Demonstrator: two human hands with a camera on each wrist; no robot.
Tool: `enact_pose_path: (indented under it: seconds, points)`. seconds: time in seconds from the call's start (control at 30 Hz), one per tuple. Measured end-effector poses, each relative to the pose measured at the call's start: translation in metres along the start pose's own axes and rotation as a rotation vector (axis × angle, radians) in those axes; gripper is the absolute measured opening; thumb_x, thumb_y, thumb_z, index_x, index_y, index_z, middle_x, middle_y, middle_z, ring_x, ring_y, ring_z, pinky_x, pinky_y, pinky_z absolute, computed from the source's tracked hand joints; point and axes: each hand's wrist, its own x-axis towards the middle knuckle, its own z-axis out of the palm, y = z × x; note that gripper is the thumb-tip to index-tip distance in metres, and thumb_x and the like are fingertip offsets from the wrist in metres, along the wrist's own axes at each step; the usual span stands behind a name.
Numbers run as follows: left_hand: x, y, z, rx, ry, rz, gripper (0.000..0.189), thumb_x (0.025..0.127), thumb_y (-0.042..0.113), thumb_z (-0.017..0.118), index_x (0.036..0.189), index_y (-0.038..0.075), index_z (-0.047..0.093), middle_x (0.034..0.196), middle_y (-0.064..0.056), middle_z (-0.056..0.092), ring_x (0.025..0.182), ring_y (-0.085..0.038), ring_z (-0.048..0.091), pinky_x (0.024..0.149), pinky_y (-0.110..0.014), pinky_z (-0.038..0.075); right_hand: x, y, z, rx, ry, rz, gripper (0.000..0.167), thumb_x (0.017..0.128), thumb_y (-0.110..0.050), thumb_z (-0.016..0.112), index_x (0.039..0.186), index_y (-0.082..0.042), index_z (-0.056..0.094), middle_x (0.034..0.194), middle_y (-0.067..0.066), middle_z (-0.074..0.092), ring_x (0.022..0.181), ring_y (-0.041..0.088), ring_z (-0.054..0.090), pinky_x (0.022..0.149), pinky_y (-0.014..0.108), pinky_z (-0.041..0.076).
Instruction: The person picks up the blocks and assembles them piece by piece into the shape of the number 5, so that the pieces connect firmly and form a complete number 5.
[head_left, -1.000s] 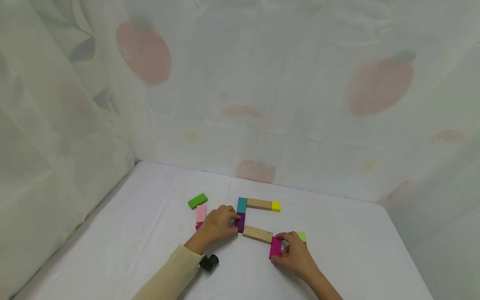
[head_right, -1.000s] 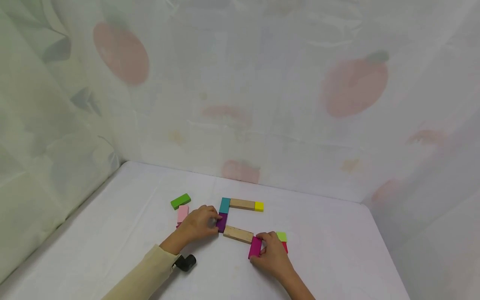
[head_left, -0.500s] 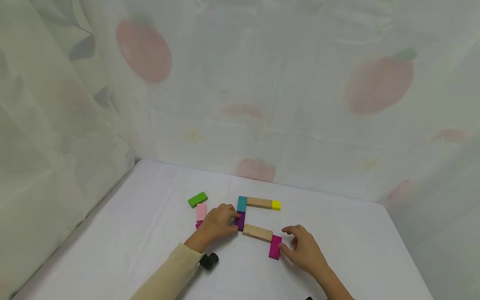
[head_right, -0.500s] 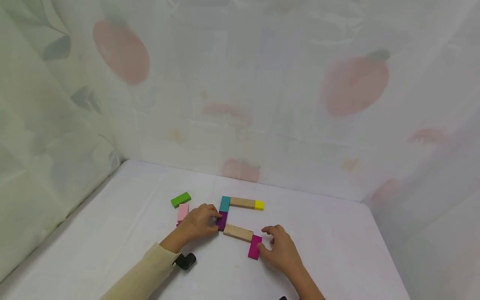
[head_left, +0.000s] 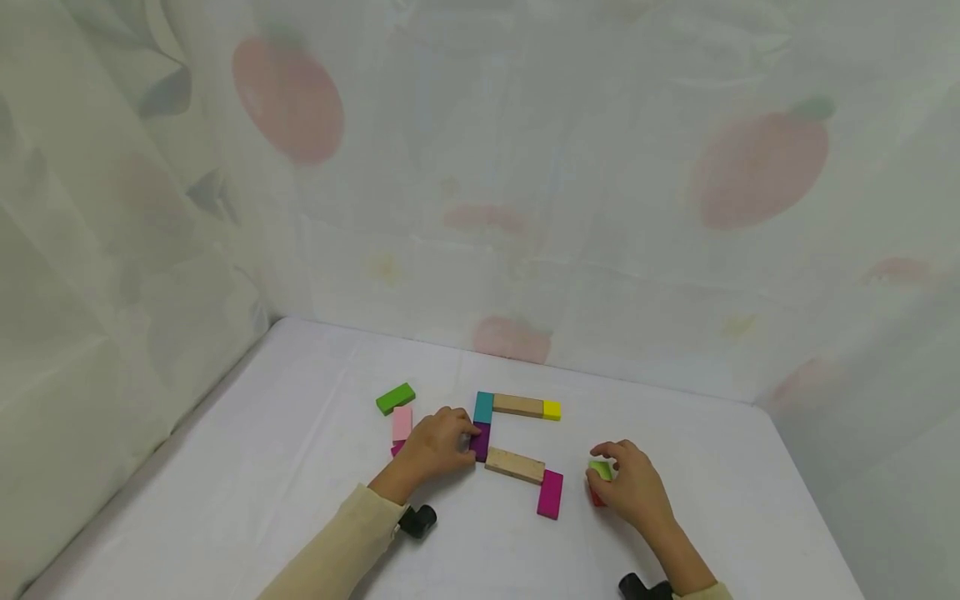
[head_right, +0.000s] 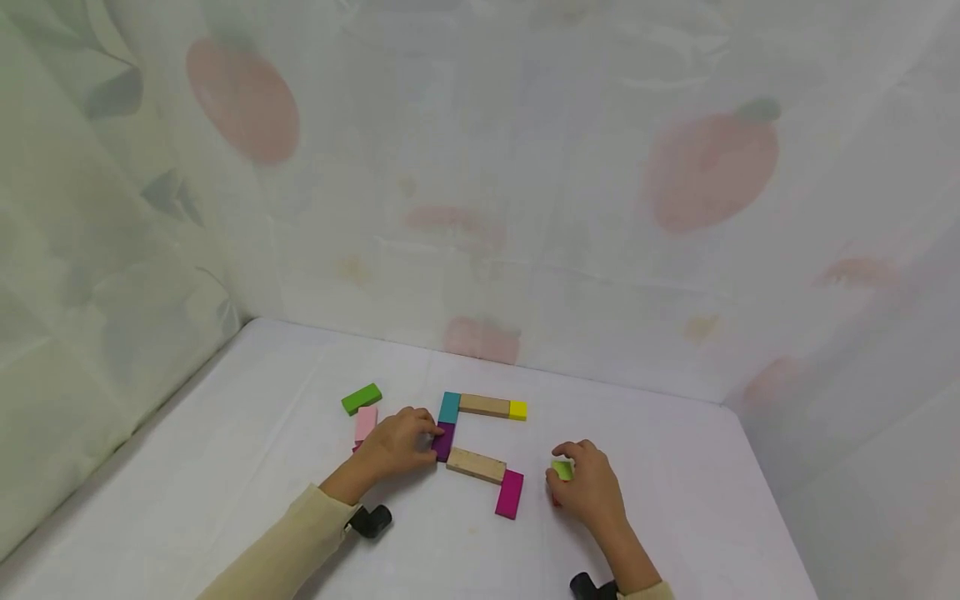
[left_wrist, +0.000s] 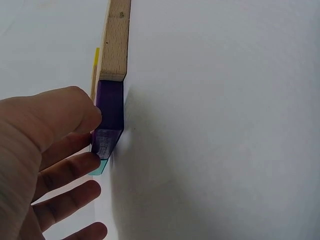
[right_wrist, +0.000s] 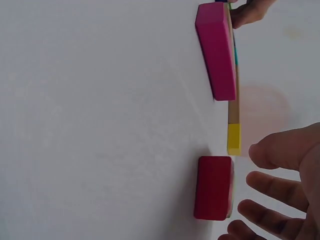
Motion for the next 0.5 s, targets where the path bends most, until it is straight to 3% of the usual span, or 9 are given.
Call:
enact_pose_path:
  seconds: [0.5]
  points:
    - [0.0005, -0.0008, 0.0018, 0.002, -0.009, -0.009, 0.032, 0.076, 0.028, 0.076, 0.105, 0.015, 0.075, 0.102, 0.003, 0.066, 0.094, -0.014, 0.057, 0.079, -0.031, 0.051, 0.0054, 0.0063, 0.0081, 0.027, -0.047, 0.054, 0.018, 0.078, -0.018, 0.072, 0.094, -0.012, 0.071, 0.094, 0.007, 0.061, 0.075, 0.017, 0.053, 0.066, 0.029, 0.046]
